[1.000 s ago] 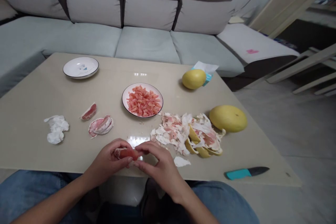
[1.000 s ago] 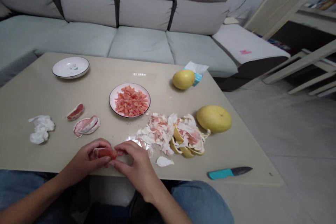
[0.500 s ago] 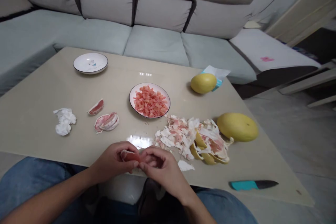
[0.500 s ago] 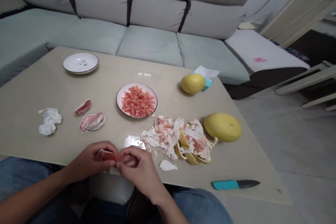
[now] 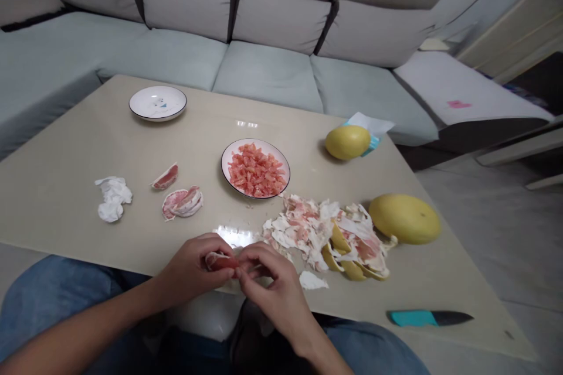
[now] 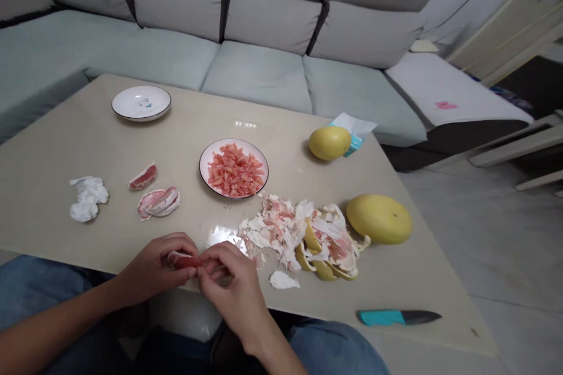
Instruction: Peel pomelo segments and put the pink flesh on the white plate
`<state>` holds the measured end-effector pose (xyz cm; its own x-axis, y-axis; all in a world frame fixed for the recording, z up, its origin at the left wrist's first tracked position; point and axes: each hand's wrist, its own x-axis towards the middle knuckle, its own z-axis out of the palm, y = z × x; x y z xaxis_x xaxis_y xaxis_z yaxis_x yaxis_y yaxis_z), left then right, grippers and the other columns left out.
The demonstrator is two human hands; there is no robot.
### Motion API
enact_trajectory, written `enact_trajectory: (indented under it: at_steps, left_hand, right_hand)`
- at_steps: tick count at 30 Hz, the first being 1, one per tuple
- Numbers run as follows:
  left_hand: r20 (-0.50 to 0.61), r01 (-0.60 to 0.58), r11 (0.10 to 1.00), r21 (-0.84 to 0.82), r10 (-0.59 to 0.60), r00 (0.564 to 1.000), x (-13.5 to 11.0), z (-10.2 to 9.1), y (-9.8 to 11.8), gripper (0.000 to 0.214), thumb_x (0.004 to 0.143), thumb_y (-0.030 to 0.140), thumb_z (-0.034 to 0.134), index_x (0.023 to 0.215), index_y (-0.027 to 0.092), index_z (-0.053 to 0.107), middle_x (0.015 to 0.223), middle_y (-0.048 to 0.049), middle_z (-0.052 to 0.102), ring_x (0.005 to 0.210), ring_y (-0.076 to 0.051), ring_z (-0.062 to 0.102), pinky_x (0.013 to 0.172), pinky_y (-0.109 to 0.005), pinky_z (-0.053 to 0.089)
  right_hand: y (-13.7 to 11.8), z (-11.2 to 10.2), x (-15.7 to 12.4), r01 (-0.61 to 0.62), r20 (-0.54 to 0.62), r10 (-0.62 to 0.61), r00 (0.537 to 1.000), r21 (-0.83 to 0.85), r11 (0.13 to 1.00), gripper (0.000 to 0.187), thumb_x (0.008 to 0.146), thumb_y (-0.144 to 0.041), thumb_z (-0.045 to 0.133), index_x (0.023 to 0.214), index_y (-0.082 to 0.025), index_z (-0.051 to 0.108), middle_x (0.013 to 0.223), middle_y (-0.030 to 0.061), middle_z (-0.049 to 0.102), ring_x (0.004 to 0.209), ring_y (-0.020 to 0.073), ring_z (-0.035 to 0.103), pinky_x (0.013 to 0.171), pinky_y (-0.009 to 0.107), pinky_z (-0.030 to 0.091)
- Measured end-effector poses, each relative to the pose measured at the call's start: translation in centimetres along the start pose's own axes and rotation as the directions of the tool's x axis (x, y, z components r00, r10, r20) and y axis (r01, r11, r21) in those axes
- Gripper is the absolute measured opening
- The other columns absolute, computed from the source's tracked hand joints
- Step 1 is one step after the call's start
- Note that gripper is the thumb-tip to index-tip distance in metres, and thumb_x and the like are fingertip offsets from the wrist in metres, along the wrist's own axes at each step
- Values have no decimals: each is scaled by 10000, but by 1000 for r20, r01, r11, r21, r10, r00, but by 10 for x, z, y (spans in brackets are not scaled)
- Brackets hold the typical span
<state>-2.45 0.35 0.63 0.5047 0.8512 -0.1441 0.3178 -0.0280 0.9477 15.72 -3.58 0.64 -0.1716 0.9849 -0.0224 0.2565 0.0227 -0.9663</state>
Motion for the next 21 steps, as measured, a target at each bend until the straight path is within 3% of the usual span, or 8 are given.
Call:
enact_trajectory:
  at_steps: [6, 12, 21]
  left_hand:
    - [40, 46, 989, -140, -41, 998, -2, 5, -9, 77, 738, 197, 695, 813, 178, 698, 833, -43, 662, 769, -188, 602, 668, -264, 452]
    - [178, 194, 847, -495, -119, 977, -1, 4, -15, 156, 759, 260, 719, 843, 163, 630, 757, -24, 660, 691, -148, 587, 604, -238, 412]
    - [122, 194, 825, -532, -152, 981, 1, 0, -16, 214, 725, 251, 769, 879, 164, 649, 876, -37, 681, 775, -158, 624, 692, -268, 477]
  right_hand:
    - [-2, 6, 0, -93, -30, 94, 995, 57, 994, 102, 687, -99, 577, 710, -197, 590, 724, -12, 573, 600, 113, 562, 516, 197, 437]
    - [6, 1, 2, -244, 91, 227, 970, 387, 889, 80, 727, -186, 638, 772, -196, 573, 635, -33, 591, 559, 107, 545, 539, 212, 421]
    - [11, -7, 7, -261, 100, 251, 963, 577, 774, 178, 773, -334, 725, 833, -196, 629, 840, 13, 674, 700, 131, 631, 643, 244, 514]
